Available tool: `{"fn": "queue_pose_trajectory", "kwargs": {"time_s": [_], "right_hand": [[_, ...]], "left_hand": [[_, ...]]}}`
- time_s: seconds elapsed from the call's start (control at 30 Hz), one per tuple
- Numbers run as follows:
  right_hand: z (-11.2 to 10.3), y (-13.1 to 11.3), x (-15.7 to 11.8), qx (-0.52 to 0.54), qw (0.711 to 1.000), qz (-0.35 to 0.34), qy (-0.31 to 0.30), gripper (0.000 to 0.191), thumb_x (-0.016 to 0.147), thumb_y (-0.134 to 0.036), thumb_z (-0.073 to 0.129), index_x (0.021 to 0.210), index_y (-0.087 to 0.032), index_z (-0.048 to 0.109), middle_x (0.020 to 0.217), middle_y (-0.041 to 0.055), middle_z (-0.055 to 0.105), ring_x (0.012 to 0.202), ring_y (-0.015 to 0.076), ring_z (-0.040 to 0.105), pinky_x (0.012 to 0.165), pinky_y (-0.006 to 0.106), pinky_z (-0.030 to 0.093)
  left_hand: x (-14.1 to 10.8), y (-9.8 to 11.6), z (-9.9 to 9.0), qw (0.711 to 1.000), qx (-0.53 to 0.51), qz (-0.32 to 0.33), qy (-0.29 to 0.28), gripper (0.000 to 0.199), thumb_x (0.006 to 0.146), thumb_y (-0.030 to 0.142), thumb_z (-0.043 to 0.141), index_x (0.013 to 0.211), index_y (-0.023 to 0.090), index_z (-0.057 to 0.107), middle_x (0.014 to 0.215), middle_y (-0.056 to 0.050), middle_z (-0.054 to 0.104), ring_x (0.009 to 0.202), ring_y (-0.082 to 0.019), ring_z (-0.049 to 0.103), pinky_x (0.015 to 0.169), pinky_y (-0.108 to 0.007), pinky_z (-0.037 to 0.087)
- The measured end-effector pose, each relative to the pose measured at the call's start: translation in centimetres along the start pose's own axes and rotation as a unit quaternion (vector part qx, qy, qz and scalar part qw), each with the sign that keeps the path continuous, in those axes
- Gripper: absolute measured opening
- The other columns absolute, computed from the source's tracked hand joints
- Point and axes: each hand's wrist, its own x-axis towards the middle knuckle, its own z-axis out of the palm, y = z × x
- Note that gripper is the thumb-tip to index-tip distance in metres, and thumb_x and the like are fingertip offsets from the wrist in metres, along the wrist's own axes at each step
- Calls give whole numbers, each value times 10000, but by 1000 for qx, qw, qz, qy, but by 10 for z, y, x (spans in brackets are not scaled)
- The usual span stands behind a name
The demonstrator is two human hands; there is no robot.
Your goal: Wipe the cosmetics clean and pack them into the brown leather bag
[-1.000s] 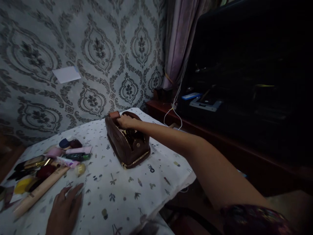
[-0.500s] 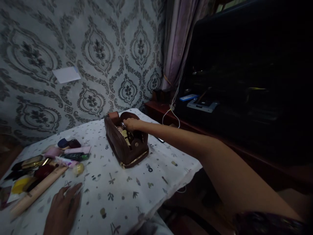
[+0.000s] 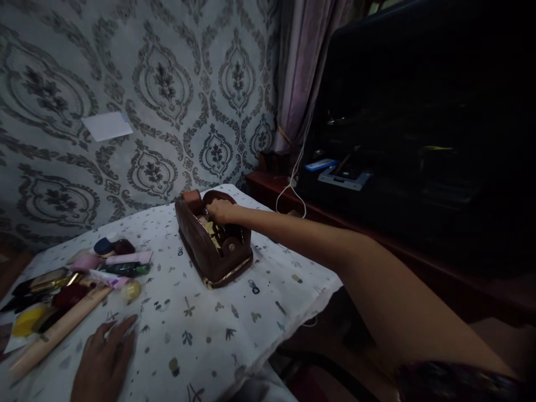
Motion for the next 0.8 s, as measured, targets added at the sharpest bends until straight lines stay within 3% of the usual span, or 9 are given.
{"fn": "queue_pose_trajectory", "kwargs": {"time_s": [0.13, 0.47, 0.63, 0.8], "right_hand": [[4, -5, 0, -61, 998, -13, 8, 411, 938, -181, 516, 1341, -170, 595, 1413, 210, 497, 1240, 324, 562, 973, 429, 505], [18, 2, 11, -135, 990, -46, 3, 328, 920, -163, 497, 1195, -126, 673, 1381, 201, 534, 1228, 319, 495, 888, 400, 519], [17, 3, 15, -145, 983, -110, 1, 254, 879, -148, 572, 1095, -155, 707, 1280, 157, 636, 1199, 276, 543, 988, 381, 454], [16, -6, 30, -123, 986, -116, -4, 463, 839, -179, 654, 1299, -180, 613, 1191, 144, 698, 1159, 286, 614, 999, 413, 459]], "left_hand": [[0, 0, 0, 1000, -7, -11, -7, 466, 902, 523, 451, 1215, 265, 679, 1156, -108, 664, 1140, -304, 584, 948, -447, 490], [3, 19, -6, 999, -23, -22, 44, 485, 905, 511, 382, 1093, 210, 713, 1083, -137, 696, 1094, -334, 614, 918, -498, 506], [21, 30, -30, 997, -43, -59, 28, 484, 907, 570, 382, 980, 232, 721, 966, -86, 734, 904, -293, 698, 770, -419, 575], [62, 59, -60, 995, -62, -7, 81, 552, 885, 695, 390, 880, 254, 723, 914, -58, 749, 813, -262, 713, 663, -347, 570]]}}
